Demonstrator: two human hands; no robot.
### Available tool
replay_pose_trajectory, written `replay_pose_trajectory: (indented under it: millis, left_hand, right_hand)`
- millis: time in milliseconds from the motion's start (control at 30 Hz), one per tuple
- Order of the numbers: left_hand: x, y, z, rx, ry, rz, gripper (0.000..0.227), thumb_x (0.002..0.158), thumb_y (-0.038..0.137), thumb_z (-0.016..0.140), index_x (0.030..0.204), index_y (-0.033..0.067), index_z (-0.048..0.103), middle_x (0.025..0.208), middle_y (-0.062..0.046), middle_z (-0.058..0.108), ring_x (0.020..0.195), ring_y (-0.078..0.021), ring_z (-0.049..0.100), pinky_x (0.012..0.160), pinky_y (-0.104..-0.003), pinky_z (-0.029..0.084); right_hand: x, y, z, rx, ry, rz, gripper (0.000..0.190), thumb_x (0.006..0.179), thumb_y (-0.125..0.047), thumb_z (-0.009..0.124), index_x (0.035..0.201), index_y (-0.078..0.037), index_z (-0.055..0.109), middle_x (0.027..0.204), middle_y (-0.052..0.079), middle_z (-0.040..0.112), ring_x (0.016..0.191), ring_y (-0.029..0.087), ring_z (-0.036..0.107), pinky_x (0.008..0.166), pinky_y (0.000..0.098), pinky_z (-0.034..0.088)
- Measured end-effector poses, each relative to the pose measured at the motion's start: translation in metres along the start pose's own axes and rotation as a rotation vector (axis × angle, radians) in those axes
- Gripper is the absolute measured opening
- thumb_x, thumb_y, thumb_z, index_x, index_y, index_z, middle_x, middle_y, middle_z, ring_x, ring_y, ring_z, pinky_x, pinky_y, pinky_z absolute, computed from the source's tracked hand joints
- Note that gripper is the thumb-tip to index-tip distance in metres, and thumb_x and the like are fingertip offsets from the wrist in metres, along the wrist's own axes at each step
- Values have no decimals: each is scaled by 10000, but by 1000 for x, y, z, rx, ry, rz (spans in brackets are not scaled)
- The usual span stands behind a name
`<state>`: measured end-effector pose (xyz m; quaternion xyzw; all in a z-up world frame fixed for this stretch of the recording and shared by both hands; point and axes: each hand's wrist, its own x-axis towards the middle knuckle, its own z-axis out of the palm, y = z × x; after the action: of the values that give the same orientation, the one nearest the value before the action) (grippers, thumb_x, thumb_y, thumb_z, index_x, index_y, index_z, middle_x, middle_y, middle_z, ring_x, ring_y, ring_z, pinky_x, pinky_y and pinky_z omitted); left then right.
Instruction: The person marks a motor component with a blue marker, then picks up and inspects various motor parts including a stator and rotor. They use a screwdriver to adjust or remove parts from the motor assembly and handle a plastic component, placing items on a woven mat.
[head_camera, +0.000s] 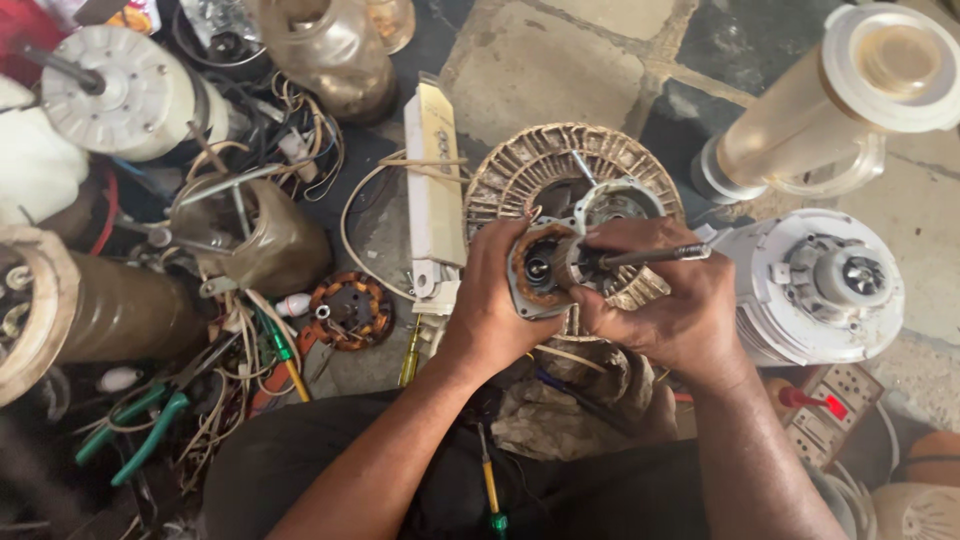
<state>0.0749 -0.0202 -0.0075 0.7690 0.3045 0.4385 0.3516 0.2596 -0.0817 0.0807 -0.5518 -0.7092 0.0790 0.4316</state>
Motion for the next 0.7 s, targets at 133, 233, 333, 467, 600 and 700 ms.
replay_pose_trajectory:
  millis: [133, 233, 333, 467, 600, 700]
  left_hand:
    - [-1, -1, -1, 7, 22, 40, 988, 645, 103, 947, 1448, 24, 378, 1408, -223, 473, 1359, -428, 508, 1146, -495, 462]
    - [-2, -1, -1, 1, 8, 56, 958, 679, 112, 944, 1449, 36, 379, 1401, -208, 485, 1362, -409, 525, 1153, -491, 474]
    - [-2, -1, -1, 26, -12, 54, 996, 667, 146, 962, 1447, 27, 354, 1395, -232, 466, 1362, -425, 505, 1141, -507, 462]
    - [-2, -1, 0, 49, -14, 44, 1023, 651, 156, 965, 1449, 20, 341, 1399, -247, 454, 1365, -436, 493, 1141, -515, 453]
    - [-2, -2, -1, 17, -37, 16, 1025, 650, 158, 960, 1457, 20, 344, 1397, -238, 453, 1361, -425, 505, 1136, -499, 467]
    - [-3, -1, -1, 9, -22, 20, 1013, 646, 139, 955, 1452, 18, 354, 1405, -240, 458, 1364, -429, 506, 1133, -498, 469]
  right_hand:
    - [0, -2, 5, -32, -3, -6, 389, 791, -164, 879, 1118, -42, 709, 1127, 120, 747, 1074, 255, 750, 979, 383, 599]
    - [0, -4, 7, -53, -31, -2, 394, 785, -160, 890, 1120, -47, 717, 1122, 113, 752, 1082, 250, 751, 995, 393, 602]
    - [-1, -5, 9, -72, -35, -7, 395, 778, -153, 898, 1115, -47, 721, 1124, 114, 755, 1078, 248, 753, 981, 391, 602]
    - [0, -5, 9, -57, -34, -8, 398, 769, -153, 899, 1106, -43, 718, 1122, 117, 753, 1073, 247, 752, 967, 383, 604]
    - [0, -5, 8, -41, -37, -17, 400, 771, -146, 899, 1112, -45, 716, 1123, 115, 751, 1070, 244, 753, 965, 380, 603]
    - [1, -7, 8, -74, -44, -21, 407, 766, -141, 899, 1117, -46, 716, 1124, 116, 751, 1067, 249, 753, 961, 383, 601]
